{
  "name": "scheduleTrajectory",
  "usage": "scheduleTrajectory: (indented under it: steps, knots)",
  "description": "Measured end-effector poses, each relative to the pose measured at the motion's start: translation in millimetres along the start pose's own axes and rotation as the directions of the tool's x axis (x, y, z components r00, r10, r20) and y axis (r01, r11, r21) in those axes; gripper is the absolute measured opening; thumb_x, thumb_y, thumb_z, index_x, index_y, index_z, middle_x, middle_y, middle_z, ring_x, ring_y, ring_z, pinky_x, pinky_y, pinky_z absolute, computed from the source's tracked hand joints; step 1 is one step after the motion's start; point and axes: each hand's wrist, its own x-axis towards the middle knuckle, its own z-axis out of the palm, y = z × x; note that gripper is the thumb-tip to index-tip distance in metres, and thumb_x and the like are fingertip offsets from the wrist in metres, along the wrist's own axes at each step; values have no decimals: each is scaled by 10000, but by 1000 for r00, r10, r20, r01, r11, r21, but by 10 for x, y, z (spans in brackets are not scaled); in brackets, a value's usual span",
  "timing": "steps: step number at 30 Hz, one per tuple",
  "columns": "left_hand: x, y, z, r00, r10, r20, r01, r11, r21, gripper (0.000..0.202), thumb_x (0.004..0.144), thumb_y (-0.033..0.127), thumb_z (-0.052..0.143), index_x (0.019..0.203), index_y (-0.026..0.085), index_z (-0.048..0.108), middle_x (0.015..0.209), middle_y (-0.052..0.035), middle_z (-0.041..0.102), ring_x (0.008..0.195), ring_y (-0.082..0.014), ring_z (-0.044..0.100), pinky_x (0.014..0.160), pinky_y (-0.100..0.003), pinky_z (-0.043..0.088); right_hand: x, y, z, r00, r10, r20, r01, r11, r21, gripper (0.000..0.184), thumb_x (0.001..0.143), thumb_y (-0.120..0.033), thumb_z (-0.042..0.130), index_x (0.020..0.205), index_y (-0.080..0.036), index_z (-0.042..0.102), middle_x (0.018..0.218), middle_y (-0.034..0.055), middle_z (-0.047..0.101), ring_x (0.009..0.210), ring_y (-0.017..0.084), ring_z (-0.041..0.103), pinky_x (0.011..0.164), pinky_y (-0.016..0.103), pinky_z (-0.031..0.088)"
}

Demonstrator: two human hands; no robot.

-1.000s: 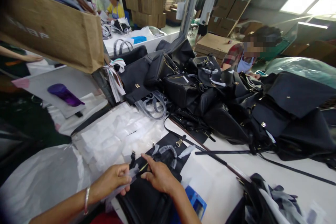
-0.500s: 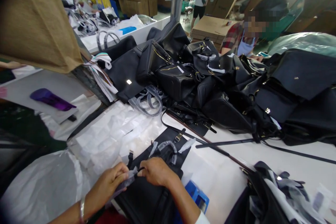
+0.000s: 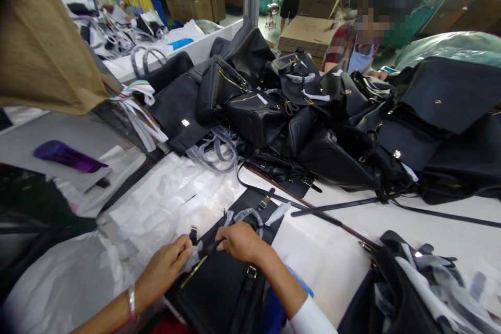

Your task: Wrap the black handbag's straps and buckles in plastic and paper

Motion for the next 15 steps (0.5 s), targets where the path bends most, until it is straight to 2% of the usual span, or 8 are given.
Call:
scheduleTrajectory:
  steps: [3, 6, 9, 11, 13, 15]
  knots:
    - [75, 53, 29, 1000, 5, 3, -5, 1000, -12, 192, 935, 290, 311, 819, 240, 455, 691, 19, 587, 689, -164, 598, 621, -244, 379, 76, -113, 104, 999, -35, -11, 35, 998, 51, 250, 823, -145, 538, 1047, -235, 601, 722, -33, 674, 723, 140, 629, 646, 211, 371]
    - [126, 84, 27, 1000, 16, -4, -16, 1000, 6, 179, 927, 281, 332, 801, 237, 451, 679, 23, 574, 676, -158, 583, 617, -240, 380, 83, -197, 195, 996, -64, -60, 65, 998, 13, 311, 808, -176, 573, 1113, -222, 535, 788, -10, 674, 739, 164, 617, 662, 233, 384]
    - [145, 72, 9, 1000, -12, 0, 12, 1000, -19, 193, 933, 305, 328, 796, 240, 447, 672, 31, 561, 652, -148, 577, 592, -226, 389, -1, -93, 193, 983, -75, -166, 71, 997, -35, 390, 824, -267, 606, 1185, -208, 468, 884, 29, 672, 866, 201, 612, 842, 308, 393]
    - [156, 64, 15, 999, -46, 8, 46, 998, -51, 214, 940, 329, 309, 798, 243, 444, 672, 35, 555, 647, -144, 582, 572, -214, 396, -62, 30, 179, 974, -55, -221, 50, 998, -28, 385, 844, -247, 585, 1199, -208, 442, 892, 26, 672, 916, 202, 608, 974, 365, 326]
    - [179, 79, 44, 998, -57, -2, 56, 998, -42, 221, 943, 332, 302, 796, 244, 443, 671, 34, 556, 657, -146, 589, 574, -213, 399, -86, 102, 203, 966, -26, -258, 24, 1000, -12, 313, 844, -177, 556, 1141, -211, 463, 878, 13, 672, 902, 188, 611, 1021, 382, 283]
    - [218, 123, 90, 999, -43, -25, 43, 999, 6, 206, 938, 314, 315, 794, 241, 442, 675, 29, 569, 672, -152, 595, 591, -221, 395, -67, 82, 273, 958, -35, -286, 40, 999, 12, 273, 828, -128, 544, 1078, -215, 480, 873, 5, 669, 882, 175, 613, 1020, 365, 288]
